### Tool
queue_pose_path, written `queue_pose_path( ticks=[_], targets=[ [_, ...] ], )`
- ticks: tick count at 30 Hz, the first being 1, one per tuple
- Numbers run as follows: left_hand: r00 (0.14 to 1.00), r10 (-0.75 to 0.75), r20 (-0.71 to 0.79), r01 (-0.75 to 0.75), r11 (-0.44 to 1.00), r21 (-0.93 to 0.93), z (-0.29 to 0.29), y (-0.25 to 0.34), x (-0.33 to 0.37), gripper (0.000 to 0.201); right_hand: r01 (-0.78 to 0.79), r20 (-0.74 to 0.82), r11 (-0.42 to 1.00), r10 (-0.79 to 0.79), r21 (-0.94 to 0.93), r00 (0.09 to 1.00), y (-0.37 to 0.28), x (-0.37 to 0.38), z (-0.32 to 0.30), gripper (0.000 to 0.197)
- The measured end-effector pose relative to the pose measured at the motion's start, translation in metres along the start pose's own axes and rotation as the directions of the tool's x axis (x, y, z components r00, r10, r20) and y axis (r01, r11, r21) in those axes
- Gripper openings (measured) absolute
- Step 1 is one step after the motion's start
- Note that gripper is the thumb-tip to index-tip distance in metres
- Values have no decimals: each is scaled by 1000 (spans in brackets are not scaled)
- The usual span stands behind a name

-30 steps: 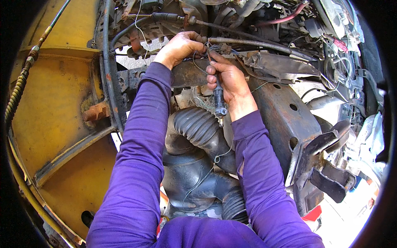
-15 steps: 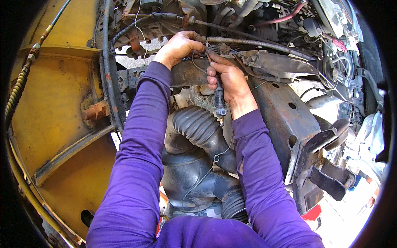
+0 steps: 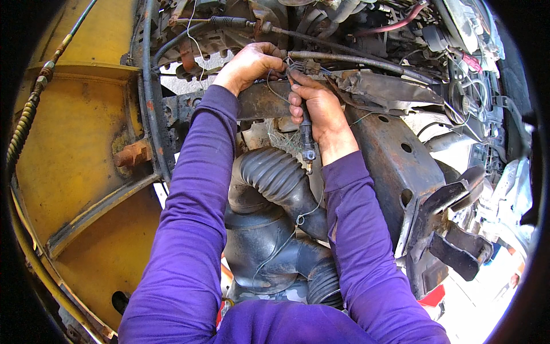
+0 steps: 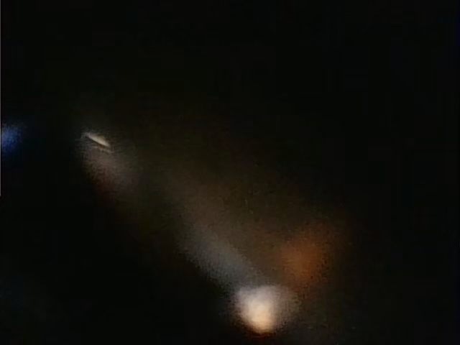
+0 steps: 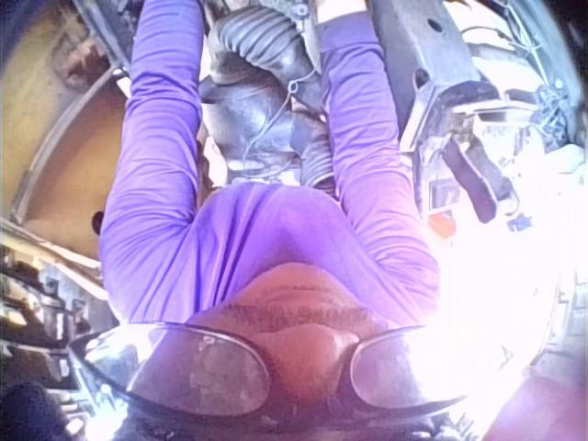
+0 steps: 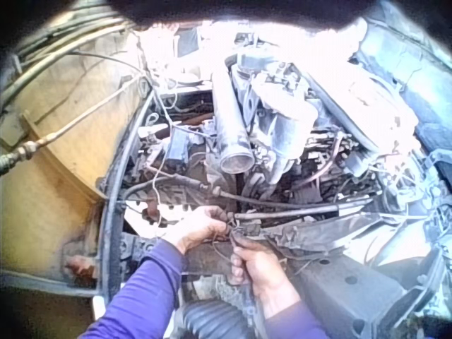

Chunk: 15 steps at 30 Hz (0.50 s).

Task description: The person works on the engine bay of a yellow vehicle, manipulating wires and connectors near the firewall. They repeatedly connect and disconnect a small electrical connector, then use a handheld light to illuminate the area while continuing to adjust the wiring.

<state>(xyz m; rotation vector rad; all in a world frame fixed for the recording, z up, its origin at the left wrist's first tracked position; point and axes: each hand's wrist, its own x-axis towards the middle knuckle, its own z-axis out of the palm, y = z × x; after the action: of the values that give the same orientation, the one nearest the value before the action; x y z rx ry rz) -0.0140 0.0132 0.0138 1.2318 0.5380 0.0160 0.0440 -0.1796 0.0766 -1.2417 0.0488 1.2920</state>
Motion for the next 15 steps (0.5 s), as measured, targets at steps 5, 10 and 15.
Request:
queue_pose_path(
  ticks=[5,10,15],
  targets=[
    [1000,13,-1,-13,999,-29,0,0,-2,26,1,-26,1000,-1,4,1000,3,3,5,42],
    [991,131,31,-134,952,274,4,4,4,22,59,-117,998,-59,-10,991,8,10,-5,27],
    [997,37,-72,-24,983,180,-1,4,-10,25,70,-73,996,-65,63,995,28,28,0,20]
  ],
)
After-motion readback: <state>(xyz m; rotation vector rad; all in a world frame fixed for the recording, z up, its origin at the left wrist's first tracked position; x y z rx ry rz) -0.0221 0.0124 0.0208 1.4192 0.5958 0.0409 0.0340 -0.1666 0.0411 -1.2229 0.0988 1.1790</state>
